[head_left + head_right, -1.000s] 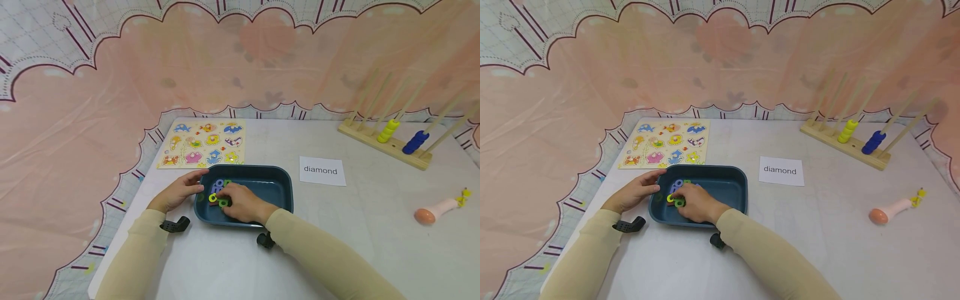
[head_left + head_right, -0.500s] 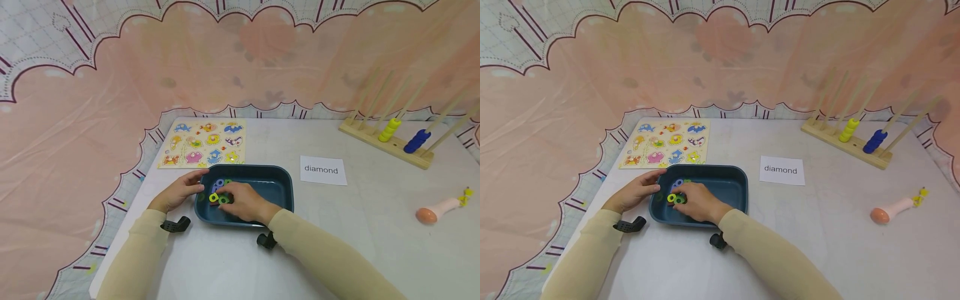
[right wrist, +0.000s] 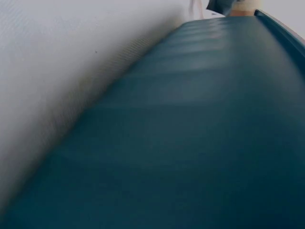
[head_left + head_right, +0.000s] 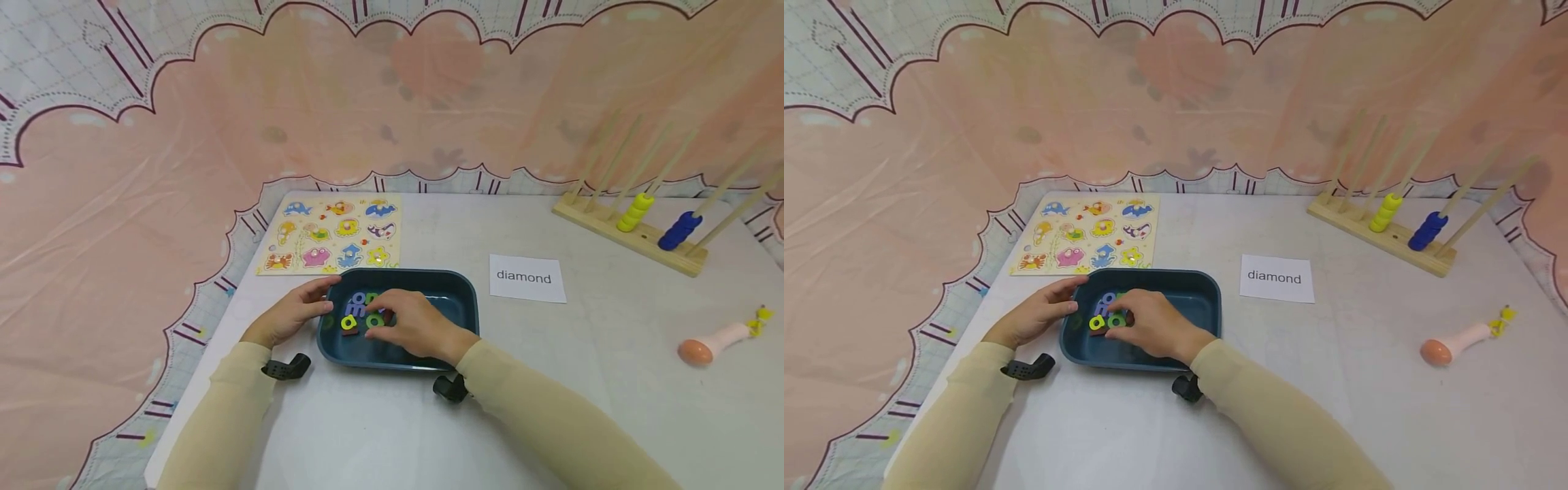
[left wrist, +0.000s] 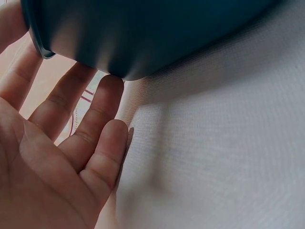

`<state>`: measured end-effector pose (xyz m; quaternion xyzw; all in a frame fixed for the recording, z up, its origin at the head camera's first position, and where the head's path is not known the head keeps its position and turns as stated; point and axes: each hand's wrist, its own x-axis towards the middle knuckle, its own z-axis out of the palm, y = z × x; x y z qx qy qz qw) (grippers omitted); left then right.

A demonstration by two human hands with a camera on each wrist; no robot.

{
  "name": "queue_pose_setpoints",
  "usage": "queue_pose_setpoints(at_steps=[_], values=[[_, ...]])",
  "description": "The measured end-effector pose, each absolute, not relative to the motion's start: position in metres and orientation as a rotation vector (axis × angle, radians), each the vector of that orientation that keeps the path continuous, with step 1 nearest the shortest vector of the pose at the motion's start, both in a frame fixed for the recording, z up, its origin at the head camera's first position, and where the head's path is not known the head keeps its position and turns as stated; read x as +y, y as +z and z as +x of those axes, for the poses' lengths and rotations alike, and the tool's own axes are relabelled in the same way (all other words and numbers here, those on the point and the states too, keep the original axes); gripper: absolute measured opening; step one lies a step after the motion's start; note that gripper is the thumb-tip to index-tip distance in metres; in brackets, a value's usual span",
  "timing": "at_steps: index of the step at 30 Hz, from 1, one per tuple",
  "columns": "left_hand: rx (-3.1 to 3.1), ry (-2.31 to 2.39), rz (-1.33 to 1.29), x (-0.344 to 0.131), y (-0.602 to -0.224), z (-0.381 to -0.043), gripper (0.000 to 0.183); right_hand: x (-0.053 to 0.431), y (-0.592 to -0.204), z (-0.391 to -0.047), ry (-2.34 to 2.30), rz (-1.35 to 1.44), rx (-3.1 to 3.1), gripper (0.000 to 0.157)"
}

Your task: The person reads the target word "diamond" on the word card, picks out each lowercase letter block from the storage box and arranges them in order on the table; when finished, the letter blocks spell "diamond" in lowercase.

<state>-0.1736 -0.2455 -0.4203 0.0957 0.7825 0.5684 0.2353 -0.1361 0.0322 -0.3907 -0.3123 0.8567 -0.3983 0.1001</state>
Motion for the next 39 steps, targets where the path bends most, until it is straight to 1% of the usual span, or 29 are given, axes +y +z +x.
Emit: queue_pose_setpoints(at_steps=[6, 14, 22, 30, 36, 39], values=[[2.141, 1.571, 0.271, -0.246, -0.42, -0.174, 0.056, 0.041, -0.384, -0.136, -1.216, -0.927, 2.555, 0.04], [2.161, 1.561, 0.256, -0.245, -0.42, -0.175, 0.057, 0.059, -0.38, -0.136, -1.212, -1.011, 2.617, 0.031], [2.163, 1.557, 0.26, -0.245, -0.421, -0.174, 0.057, 0.077, -0.375, -0.137, -1.221, -0.922, 2.671, 0.034], [2.146, 1.566, 0.244, -0.245, -0.42, -0.173, 0.058, 0.099, -0.367, -0.134, -1.187, -0.954, 2.734, 0.038], [2.147, 1.566, 0.249, -0.245, -0.42, -0.173, 0.058, 0.119, -0.365, -0.137, -1.197, -0.972, 2.823, 0.036], [2.145, 1.571, 0.252, -0.245, -0.421, -0.174, 0.058, 0.129, -0.365, -0.14, -1.18, -0.939, 2.865, 0.034]])
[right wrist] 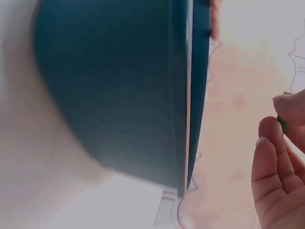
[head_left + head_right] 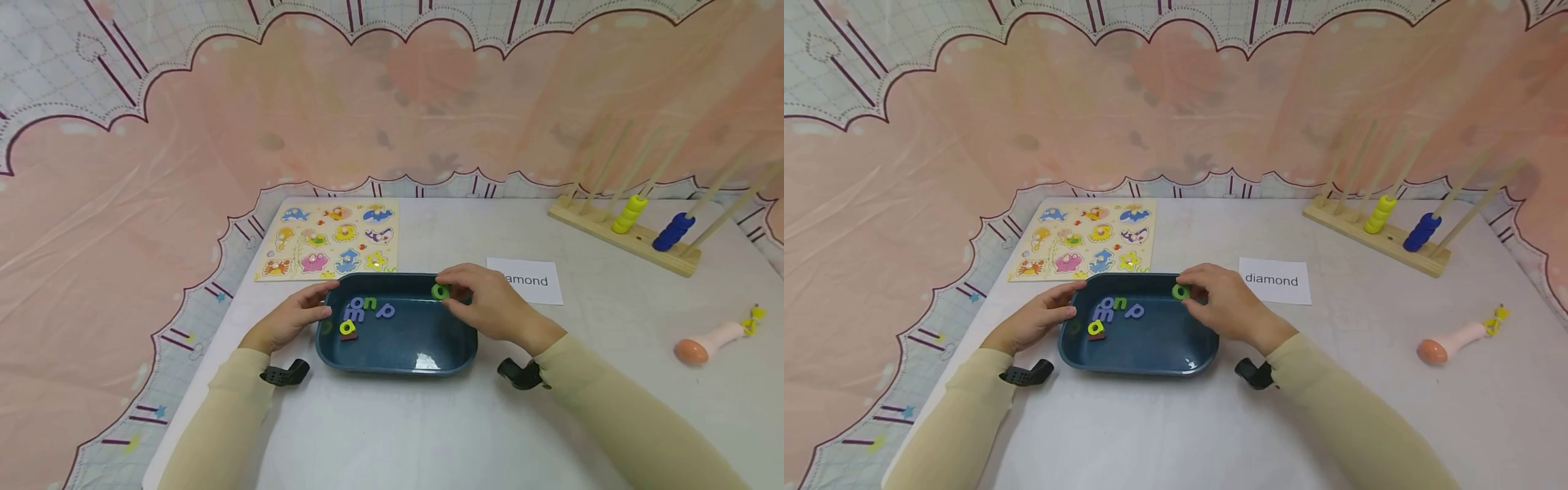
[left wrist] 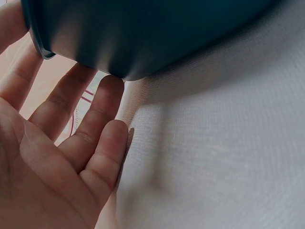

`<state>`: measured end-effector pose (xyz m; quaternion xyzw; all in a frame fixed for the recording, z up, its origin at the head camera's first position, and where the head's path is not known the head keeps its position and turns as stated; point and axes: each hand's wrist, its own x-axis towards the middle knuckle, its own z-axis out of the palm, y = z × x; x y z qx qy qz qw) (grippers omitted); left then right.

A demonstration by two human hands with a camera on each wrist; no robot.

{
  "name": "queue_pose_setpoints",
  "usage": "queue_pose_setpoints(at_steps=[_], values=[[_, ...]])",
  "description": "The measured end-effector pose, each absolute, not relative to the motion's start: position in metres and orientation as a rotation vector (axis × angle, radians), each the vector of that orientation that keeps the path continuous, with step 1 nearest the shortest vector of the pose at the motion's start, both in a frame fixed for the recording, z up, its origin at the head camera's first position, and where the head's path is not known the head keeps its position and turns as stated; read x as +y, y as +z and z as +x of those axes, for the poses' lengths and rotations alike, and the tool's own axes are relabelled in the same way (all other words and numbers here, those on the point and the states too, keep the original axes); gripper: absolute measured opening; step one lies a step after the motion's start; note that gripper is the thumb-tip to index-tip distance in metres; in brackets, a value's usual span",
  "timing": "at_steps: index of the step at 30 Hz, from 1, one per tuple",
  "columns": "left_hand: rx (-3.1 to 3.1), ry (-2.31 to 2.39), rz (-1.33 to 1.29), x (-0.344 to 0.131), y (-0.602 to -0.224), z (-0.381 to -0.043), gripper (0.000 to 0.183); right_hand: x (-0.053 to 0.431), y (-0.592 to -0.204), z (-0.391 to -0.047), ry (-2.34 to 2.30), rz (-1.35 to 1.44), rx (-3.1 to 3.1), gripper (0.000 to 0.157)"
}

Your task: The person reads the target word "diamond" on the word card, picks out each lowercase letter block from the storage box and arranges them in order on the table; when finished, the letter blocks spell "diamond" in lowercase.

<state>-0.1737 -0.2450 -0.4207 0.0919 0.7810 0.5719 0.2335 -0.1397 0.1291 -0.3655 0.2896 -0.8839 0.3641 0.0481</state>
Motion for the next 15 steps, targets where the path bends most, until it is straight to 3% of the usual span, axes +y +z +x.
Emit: queue_pose_setpoints(at_steps=[9, 15], values=[[2.149, 1.55, 0.246, -0.245, -0.421, -0.172, 0.057, 0.161, -0.372, -0.147, 1.077, 0.735, -2.731, 0.026], [2.158, 1.542, 0.23, -0.245, -0.42, -0.173, 0.058, 0.179, -0.375, -0.15, 0.946, 0.67, -2.782, 0.033]])
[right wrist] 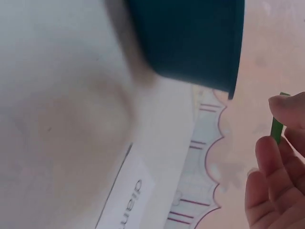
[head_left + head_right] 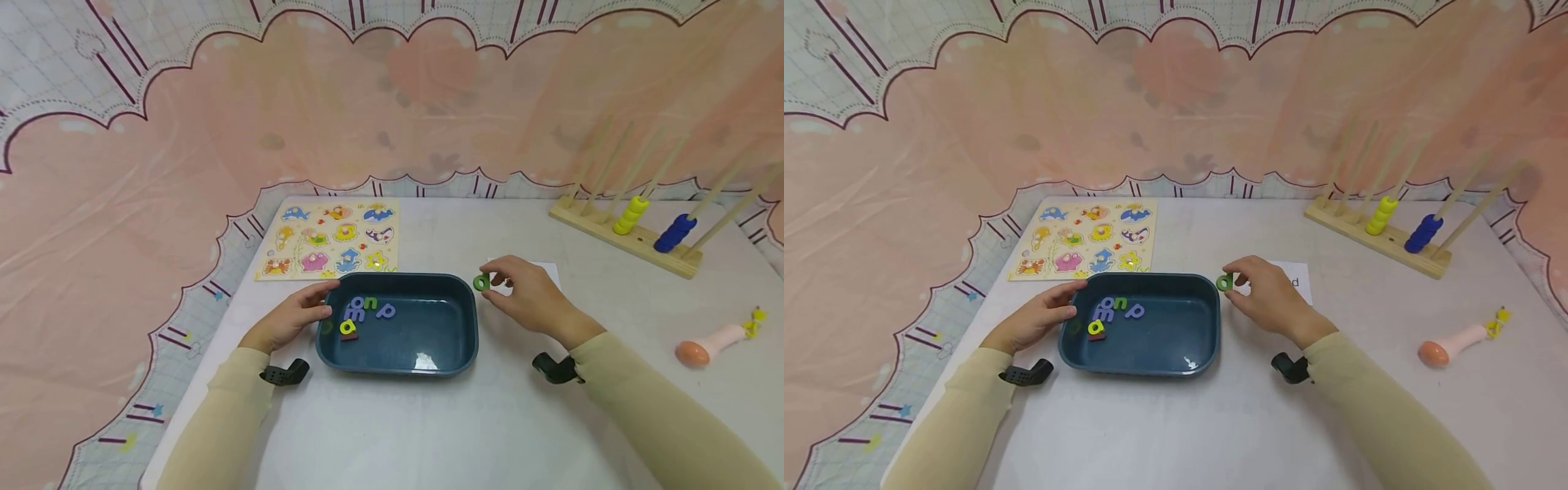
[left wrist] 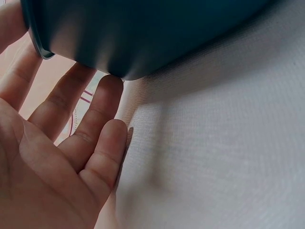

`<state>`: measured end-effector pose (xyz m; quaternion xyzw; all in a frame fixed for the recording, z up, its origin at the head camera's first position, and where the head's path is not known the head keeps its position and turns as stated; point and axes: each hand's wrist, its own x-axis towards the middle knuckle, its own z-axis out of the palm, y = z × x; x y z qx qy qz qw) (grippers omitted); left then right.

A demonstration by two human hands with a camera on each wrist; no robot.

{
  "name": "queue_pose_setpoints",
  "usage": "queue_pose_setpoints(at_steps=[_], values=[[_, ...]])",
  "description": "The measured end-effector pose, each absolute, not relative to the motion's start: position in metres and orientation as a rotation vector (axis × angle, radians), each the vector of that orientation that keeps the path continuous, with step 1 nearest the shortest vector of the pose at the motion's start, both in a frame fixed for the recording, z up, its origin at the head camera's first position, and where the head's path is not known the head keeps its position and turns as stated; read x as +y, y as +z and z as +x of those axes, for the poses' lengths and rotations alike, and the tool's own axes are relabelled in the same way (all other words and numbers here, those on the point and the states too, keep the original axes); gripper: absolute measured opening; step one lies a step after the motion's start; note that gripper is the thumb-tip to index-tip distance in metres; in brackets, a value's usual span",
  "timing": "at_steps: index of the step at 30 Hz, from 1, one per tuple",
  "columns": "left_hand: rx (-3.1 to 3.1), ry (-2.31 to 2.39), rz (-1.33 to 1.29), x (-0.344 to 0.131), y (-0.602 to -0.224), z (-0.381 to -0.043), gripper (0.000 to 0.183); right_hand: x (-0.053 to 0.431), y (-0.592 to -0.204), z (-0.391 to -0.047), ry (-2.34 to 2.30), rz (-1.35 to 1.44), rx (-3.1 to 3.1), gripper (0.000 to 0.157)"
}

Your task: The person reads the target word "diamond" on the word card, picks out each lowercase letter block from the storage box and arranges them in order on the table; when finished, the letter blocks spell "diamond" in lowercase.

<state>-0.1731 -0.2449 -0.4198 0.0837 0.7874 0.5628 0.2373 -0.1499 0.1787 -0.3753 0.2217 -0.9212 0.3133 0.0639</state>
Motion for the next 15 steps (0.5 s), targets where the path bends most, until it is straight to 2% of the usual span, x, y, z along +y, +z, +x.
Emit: queue_pose_setpoints(at_steps=[15], values=[[2.157, 1.548, 0.26, -0.245, -0.419, -0.174, 0.057, 0.205, -0.391, -0.148, 0.885, 0.569, -2.964, 0.039]])
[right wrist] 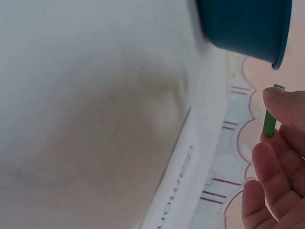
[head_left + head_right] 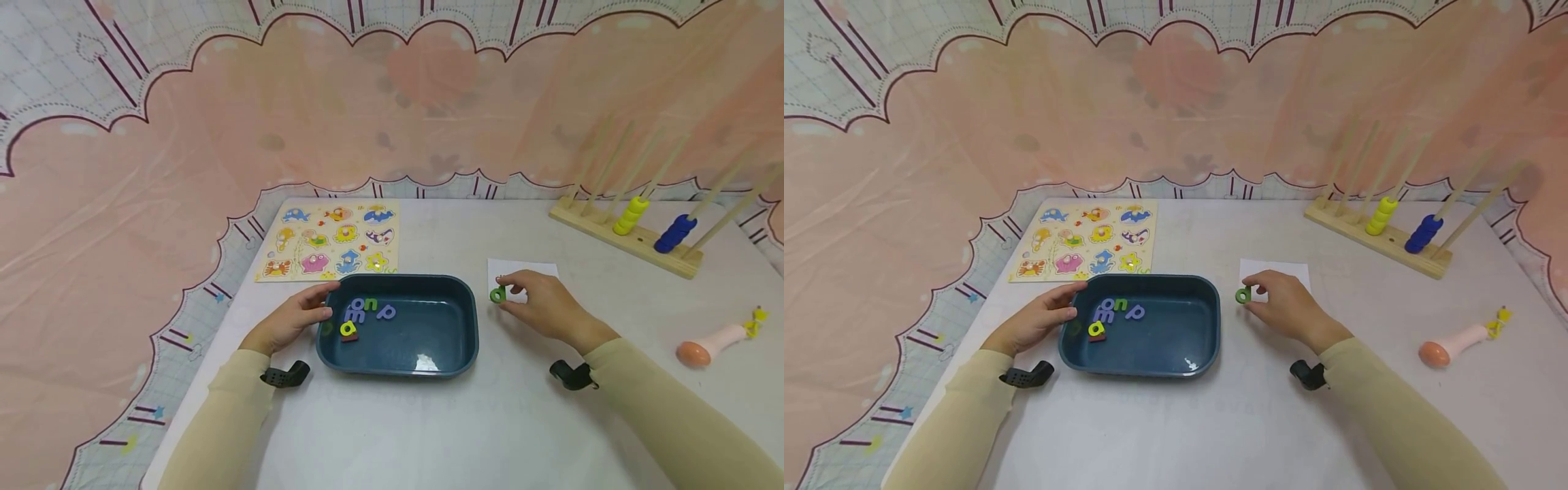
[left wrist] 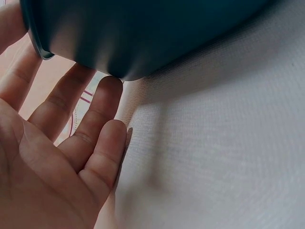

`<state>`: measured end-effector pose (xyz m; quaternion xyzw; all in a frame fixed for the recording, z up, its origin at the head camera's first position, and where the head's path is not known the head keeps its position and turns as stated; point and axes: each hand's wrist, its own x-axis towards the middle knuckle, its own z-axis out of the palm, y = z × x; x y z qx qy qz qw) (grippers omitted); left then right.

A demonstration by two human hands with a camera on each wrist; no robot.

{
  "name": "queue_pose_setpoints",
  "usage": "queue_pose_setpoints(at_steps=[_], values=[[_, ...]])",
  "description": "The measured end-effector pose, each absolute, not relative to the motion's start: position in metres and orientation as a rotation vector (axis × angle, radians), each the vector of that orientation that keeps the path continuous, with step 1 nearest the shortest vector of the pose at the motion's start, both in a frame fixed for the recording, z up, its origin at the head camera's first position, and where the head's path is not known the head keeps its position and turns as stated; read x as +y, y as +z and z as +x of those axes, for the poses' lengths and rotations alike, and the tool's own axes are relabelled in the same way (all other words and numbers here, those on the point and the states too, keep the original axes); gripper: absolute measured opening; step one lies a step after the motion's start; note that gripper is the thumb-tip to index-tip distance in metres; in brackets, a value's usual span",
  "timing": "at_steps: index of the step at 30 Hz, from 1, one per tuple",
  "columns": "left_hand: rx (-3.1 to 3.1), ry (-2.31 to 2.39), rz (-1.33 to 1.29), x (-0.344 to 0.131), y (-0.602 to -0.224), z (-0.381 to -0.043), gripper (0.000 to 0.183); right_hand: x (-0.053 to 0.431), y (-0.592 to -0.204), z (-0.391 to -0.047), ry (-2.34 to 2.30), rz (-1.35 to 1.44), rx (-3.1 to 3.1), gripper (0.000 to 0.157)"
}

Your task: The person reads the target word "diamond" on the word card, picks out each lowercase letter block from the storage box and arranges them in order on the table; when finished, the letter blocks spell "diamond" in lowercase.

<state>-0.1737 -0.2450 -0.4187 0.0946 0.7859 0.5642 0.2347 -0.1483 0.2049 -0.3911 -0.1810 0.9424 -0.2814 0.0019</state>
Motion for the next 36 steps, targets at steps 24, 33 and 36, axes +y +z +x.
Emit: queue_pose_setpoints(at_steps=[24, 33, 36], values=[[2.178, 1.543, 0.272, -0.246, -0.422, -0.173, 0.057, 0.209, -0.416, -0.15, -0.886, -0.48, 2.876, 0.036], [2.182, 1.543, 0.266, -0.246, -0.422, -0.173, 0.057, 0.206, -0.421, -0.15, -0.858, -0.476, 2.853, 0.035], [2.179, 1.544, 0.266, -0.246, -0.423, -0.174, 0.058, 0.205, -0.422, -0.152, -0.835, -0.49, 2.852, 0.035]])
